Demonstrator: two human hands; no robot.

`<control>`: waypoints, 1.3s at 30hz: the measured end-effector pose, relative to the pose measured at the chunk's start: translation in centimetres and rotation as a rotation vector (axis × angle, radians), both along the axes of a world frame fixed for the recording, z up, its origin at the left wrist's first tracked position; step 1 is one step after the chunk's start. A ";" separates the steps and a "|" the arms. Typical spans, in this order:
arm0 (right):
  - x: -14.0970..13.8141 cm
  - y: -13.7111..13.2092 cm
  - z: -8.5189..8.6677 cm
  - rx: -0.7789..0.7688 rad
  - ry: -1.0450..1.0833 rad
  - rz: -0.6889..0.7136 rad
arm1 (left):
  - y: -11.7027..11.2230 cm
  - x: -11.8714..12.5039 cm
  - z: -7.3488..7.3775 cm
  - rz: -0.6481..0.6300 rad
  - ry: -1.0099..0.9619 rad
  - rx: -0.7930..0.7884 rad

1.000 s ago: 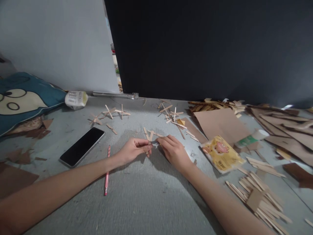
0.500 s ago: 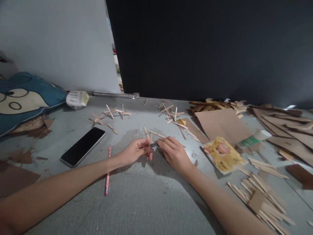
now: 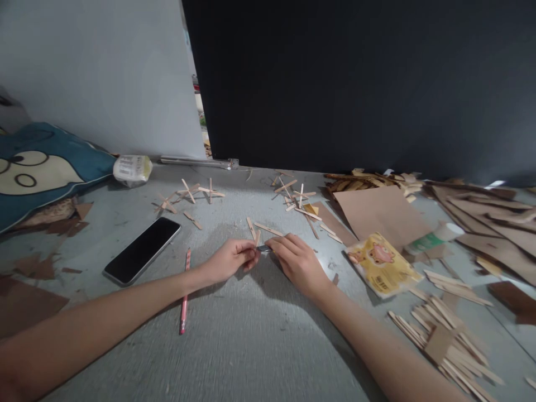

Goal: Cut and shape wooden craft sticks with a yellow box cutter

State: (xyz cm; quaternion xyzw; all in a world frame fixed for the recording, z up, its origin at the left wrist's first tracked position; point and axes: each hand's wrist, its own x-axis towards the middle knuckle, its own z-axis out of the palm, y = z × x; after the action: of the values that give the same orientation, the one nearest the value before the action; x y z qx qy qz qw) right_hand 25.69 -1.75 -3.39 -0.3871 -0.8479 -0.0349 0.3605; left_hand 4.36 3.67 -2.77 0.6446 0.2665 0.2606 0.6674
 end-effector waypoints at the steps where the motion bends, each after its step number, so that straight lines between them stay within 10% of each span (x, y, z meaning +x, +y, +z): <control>1: 0.0 -0.1 0.1 -0.001 -0.009 0.005 | 0.0 0.0 0.0 -0.001 0.010 0.009; 39: -0.5 -0.5 0.4 0.061 -0.126 -0.021 | -0.1 -0.1 -0.5 0.014 0.125 0.195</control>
State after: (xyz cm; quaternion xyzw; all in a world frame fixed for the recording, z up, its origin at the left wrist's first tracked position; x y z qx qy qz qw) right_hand 25.18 -2.23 -2.98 -0.3821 -0.8633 -0.0888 0.3177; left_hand 4.25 3.53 -3.28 0.7197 0.2853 0.2492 0.5818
